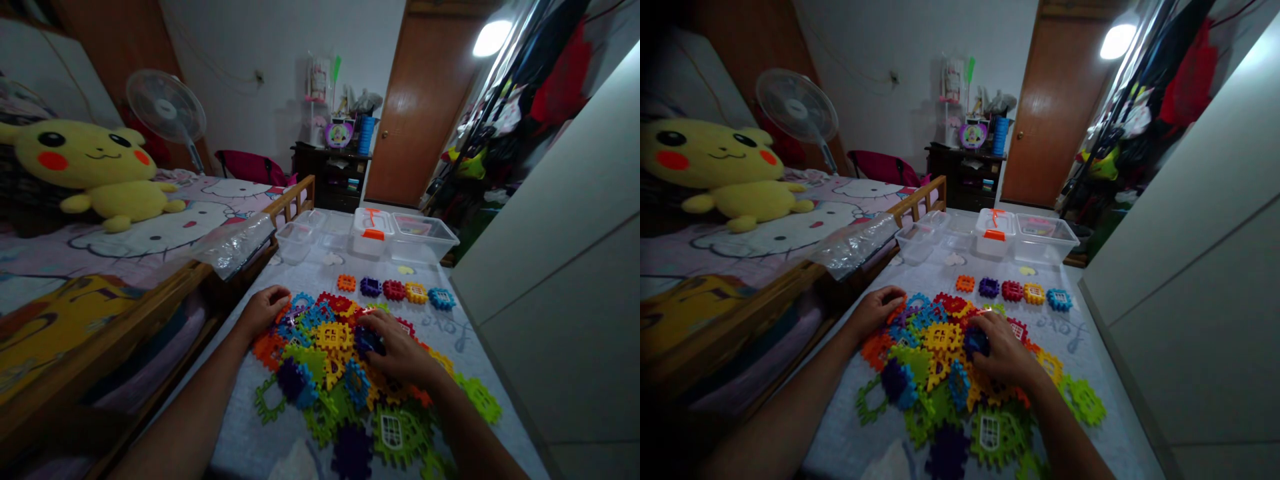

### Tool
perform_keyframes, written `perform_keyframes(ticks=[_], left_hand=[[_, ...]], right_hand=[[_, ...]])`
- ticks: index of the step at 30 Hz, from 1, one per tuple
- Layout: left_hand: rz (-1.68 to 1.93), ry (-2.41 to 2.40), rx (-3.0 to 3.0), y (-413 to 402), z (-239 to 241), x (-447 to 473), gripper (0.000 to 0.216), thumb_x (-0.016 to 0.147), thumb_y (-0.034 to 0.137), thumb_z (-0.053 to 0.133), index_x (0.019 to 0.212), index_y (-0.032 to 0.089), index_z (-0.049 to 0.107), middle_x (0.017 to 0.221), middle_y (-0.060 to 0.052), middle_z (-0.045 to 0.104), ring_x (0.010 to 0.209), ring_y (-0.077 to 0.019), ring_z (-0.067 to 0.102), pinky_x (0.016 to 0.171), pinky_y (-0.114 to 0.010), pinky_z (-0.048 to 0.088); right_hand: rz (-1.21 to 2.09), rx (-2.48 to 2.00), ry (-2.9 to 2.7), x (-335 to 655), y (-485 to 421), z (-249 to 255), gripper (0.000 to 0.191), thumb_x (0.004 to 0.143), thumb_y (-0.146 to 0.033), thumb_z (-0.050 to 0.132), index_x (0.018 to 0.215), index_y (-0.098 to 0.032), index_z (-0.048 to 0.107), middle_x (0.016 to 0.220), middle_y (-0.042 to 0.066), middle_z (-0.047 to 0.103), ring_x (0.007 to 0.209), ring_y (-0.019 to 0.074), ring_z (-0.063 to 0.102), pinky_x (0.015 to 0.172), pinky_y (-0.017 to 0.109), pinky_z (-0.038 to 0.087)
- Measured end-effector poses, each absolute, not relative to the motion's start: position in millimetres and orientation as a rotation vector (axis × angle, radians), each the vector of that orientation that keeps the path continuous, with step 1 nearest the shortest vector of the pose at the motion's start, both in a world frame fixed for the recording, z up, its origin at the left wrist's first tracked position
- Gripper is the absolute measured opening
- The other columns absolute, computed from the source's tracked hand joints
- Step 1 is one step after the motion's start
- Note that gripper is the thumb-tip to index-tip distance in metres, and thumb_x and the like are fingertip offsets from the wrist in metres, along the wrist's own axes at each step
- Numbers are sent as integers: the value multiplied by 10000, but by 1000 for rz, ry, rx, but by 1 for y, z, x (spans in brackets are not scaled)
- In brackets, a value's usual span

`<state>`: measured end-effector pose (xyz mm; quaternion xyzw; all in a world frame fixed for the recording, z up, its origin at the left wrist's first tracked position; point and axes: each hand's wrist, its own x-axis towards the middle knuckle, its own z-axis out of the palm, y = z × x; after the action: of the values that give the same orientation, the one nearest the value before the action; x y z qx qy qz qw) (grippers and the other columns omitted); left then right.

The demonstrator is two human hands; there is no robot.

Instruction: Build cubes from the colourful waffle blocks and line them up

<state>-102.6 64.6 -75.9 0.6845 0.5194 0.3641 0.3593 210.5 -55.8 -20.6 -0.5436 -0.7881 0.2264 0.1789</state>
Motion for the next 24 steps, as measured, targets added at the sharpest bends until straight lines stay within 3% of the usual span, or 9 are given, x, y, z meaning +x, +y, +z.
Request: perform_keyframes(ticks=[8, 14, 24], left_hand=[[938, 1341, 1755, 64, -74, -102, 316, 718, 450, 623, 868, 180, 695, 856, -49, 731, 831, -235, 674, 788, -334, 518], [947, 1329, 1754, 66, -81, -105, 338, 741, 458, 610, 912, 177, 691, 892, -54, 735, 854, -239, 678, 806, -339, 518], [952, 1344, 1773, 63, -72, -101, 293, 728, 427, 605, 865, 181, 685, 867, -49, 728, 846, -235, 671, 795, -330, 514]], right_hand=[[519, -1518, -2255, 202, -19, 3, 264, 852, -227, 534, 1087, -169, 638, 1129, 99, 653, 1082, 227, 558, 973, 374, 409], [438, -1464, -2607, 167, 28, 0, 471, 755, -73, 544, 1217, -154, 587, 1283, 120, 613, 1204, 234, 525, 1031, 374, 340], [516, -1510, -2772, 166, 47, -2, 452, 716, -106, 599, 1163, -156, 641, 1185, 123, 665, 1130, 257, 578, 948, 333, 416]])
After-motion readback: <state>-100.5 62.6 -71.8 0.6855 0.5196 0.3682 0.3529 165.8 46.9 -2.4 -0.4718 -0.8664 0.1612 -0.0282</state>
